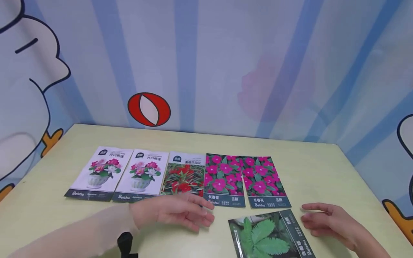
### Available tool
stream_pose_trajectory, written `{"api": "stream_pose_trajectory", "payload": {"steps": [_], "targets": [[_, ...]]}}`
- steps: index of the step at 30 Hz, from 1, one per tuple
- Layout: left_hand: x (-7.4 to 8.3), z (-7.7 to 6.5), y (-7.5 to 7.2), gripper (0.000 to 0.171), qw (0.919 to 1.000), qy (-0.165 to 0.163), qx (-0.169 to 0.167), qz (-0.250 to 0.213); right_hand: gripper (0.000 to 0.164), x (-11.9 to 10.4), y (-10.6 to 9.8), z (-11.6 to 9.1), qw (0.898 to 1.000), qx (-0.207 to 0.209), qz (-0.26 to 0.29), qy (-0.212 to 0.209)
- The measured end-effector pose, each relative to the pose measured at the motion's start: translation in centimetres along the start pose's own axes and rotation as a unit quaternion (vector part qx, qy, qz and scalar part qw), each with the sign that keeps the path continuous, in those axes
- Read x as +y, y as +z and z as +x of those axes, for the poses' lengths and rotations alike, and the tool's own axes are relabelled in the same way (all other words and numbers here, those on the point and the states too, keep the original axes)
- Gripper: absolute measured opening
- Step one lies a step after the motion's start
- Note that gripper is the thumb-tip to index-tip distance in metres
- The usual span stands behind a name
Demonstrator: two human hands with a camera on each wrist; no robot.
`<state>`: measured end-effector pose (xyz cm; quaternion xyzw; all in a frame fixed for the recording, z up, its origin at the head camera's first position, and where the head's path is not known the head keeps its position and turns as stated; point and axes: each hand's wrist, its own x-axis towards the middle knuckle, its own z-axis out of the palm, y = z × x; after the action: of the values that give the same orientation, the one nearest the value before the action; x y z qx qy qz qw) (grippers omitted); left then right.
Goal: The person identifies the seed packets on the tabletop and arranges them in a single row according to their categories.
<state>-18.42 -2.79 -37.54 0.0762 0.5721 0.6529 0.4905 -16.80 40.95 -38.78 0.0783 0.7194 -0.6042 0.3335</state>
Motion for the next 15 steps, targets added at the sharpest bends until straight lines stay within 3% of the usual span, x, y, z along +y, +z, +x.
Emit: {"api": "stream_pose_trajectory", "payload": {"steps": [6,10,15], "targets": [[-1.7,-0.6,2.3,0.054,0.9982,-0.011,-0.029,-0.051,0.027,0.3,1.3,-0.3,0.998,0.028,0.03,0.041],[-2.3,-0.5,4.0,0.06,0.9954,-0.028,-0.051,-0.077,0.031,0.5,2.6,-0.4,0.997,0.049,0.016,0.054],[-2.7,-0.4,5.6,0.061,0.9892,-0.017,-0.08,-0.122,0.033,0.7,3.7,0.0,0.994,0.075,0.023,0.072]]}}
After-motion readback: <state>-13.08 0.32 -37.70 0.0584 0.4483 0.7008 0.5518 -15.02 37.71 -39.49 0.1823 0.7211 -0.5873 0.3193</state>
